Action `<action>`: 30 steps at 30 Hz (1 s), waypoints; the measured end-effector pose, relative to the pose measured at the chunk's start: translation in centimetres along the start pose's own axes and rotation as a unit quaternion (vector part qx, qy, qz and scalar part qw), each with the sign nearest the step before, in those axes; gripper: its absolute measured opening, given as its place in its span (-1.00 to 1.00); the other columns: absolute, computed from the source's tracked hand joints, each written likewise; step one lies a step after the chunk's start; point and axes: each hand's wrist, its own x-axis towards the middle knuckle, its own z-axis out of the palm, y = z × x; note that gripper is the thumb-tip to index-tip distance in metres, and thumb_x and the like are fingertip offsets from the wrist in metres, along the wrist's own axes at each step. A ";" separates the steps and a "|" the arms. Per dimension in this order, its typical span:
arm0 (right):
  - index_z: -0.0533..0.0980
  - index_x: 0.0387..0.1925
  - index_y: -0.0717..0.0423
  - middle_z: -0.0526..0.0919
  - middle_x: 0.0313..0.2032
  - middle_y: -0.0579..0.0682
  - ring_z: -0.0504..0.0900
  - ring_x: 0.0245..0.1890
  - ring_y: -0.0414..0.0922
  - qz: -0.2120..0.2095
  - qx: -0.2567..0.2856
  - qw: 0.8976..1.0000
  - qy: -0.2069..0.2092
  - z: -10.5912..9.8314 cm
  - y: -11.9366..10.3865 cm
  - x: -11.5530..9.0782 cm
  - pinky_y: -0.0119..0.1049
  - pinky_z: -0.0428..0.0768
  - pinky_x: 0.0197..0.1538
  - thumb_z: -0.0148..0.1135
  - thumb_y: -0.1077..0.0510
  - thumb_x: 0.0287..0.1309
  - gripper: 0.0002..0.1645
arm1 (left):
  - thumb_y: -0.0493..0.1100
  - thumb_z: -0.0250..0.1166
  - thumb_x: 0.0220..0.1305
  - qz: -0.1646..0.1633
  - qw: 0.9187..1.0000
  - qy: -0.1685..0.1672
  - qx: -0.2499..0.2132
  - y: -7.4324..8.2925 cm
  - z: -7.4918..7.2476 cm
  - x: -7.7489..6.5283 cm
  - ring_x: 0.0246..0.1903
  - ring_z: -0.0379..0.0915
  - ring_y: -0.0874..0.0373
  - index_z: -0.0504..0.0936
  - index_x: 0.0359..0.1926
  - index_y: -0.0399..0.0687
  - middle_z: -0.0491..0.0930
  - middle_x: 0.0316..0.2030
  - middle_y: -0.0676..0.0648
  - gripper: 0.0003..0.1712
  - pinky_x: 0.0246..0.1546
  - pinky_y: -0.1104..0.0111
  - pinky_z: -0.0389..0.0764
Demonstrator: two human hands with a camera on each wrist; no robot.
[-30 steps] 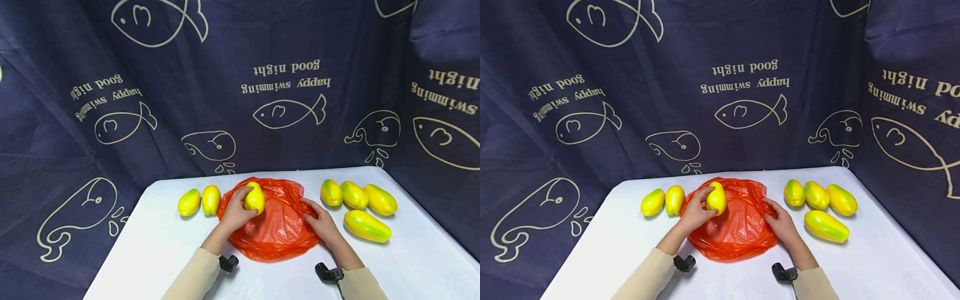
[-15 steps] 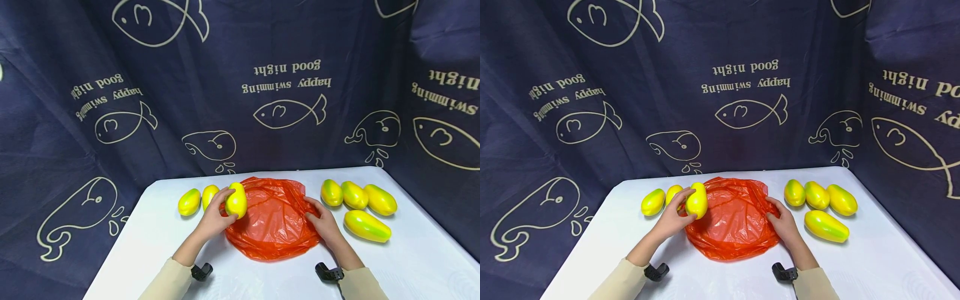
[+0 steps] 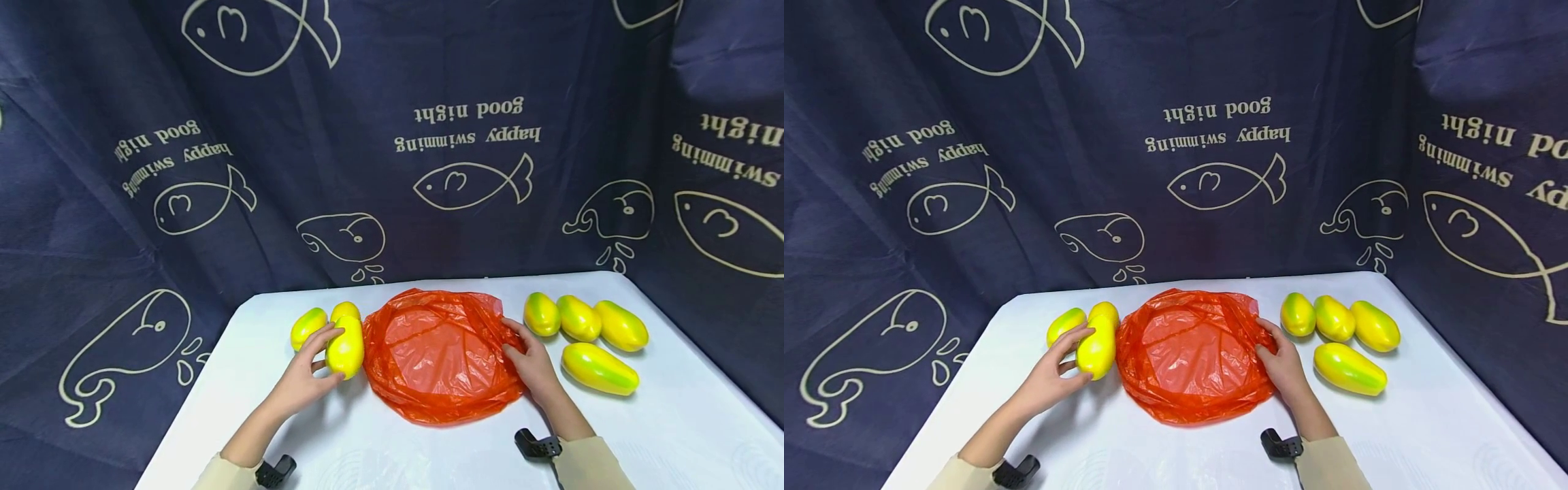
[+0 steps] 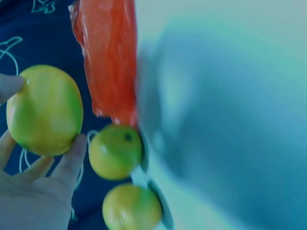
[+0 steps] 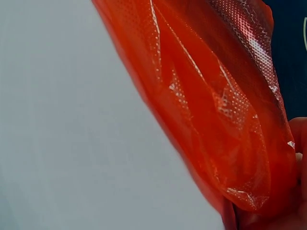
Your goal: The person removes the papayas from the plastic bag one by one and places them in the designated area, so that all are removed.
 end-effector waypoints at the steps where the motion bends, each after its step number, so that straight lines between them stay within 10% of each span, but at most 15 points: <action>1: 0.16 0.52 -0.10 0.20 0.50 0.13 0.32 0.40 0.12 0.000 -0.001 1.000 0.001 0.0 0.0 0.0 0.10 0.42 0.40 -0.01 0.26 0.41 -0.29 | -0.34 0.43 0.09 0.002 1.000 -0.003 0.004 -0.1 -0.3 -0.4 0.37 0.27 -0.21 0.37 0.39 0.14 0.11 0.53 -0.11 -0.16 0.18 0.14 0.61; 11: 0.16 0.52 -0.09 0.19 0.51 0.13 0.31 0.40 0.13 0.004 0.004 1.000 -0.004 0.0 0.0 0.0 0.09 0.41 0.40 -0.01 0.25 0.41 -0.30 | -0.30 0.46 0.07 -0.010 0.999 -0.039 0.012 -1.8 -2.5 -3.0 0.36 0.24 -0.23 0.37 0.38 0.18 0.17 0.48 -0.13 -0.15 0.09 0.31 0.61; 30: 0.16 0.52 -0.08 0.17 0.52 0.11 0.29 0.42 0.13 0.003 0.012 1.000 -0.017 0.0 -0.3 -0.2 0.08 0.41 0.40 0.01 0.26 0.40 -0.29 | -0.27 0.40 0.16 -0.058 0.992 -0.113 0.011 -3.5 -2.5 -3.7 0.39 0.07 -0.53 0.24 0.45 0.07 0.03 0.50 -0.29 -0.14 0.23 -0.15 0.53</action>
